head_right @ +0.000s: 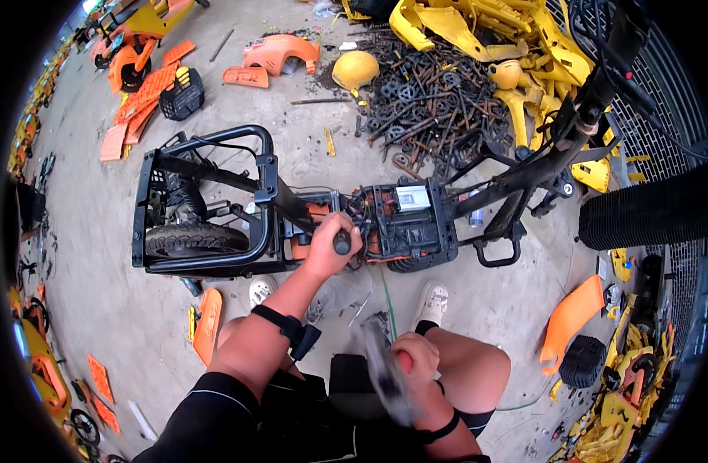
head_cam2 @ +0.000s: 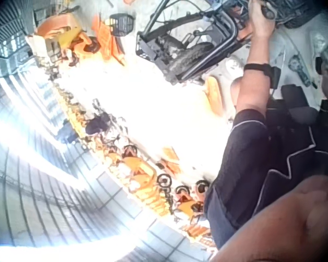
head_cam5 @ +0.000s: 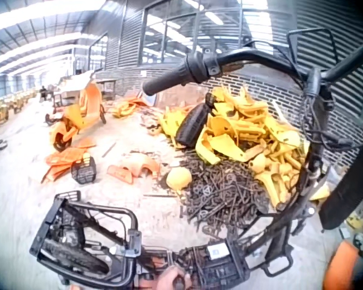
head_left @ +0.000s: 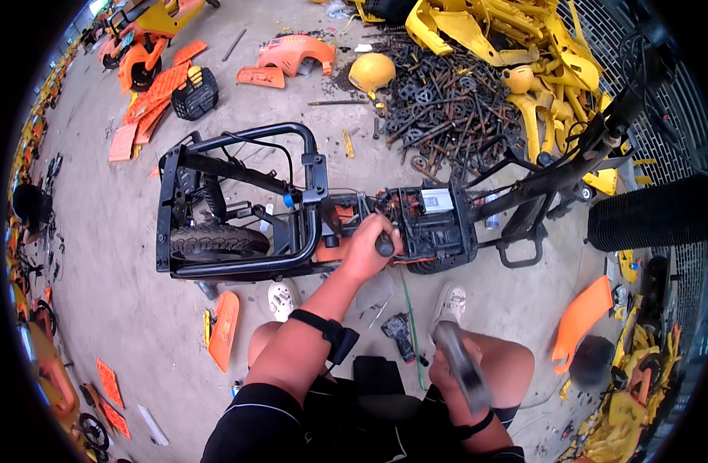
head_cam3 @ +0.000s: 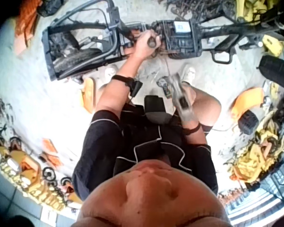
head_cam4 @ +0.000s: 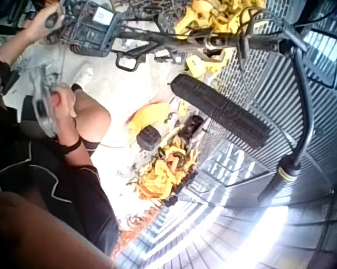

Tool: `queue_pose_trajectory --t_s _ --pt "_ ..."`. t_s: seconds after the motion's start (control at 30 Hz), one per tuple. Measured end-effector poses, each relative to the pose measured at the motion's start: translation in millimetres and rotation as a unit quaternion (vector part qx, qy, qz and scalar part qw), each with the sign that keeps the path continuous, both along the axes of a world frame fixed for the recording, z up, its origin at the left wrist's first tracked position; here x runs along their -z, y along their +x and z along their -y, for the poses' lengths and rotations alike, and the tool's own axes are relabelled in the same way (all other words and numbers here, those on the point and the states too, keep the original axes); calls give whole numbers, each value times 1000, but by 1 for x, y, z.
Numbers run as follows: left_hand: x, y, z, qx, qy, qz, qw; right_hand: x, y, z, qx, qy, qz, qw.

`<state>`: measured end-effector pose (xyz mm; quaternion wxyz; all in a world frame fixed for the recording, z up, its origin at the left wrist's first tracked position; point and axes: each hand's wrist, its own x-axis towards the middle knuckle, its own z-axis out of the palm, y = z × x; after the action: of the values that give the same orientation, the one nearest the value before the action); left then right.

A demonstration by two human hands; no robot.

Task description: The person uses a hammer and a screwdriver to disassemble or adjust components on the frame of an electric scooter. They strike the frame with a hammer and pry at wires and fasteners with a screwdriver.

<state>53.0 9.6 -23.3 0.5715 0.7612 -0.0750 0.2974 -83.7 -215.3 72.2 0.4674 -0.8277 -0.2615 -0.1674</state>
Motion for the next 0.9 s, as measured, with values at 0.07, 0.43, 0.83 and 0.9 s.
queue_pose_trajectory --t_s 0.07,0.43,0.83,0.9 --pt "3 -3 1 7 -7 -5 1000 19 -1 -2 45 -46 -66 996" --pt "5 -4 -2 10 -12 -27 1000 23 -1 -12 85 -207 -120 967" --pt "7 -5 -5 6 -6 1 1000 2 -2 -15 73 -43 -88 993" --pt "2 -3 0 6 -18 -7 1000 20 -10 4 29 30 -48 998"
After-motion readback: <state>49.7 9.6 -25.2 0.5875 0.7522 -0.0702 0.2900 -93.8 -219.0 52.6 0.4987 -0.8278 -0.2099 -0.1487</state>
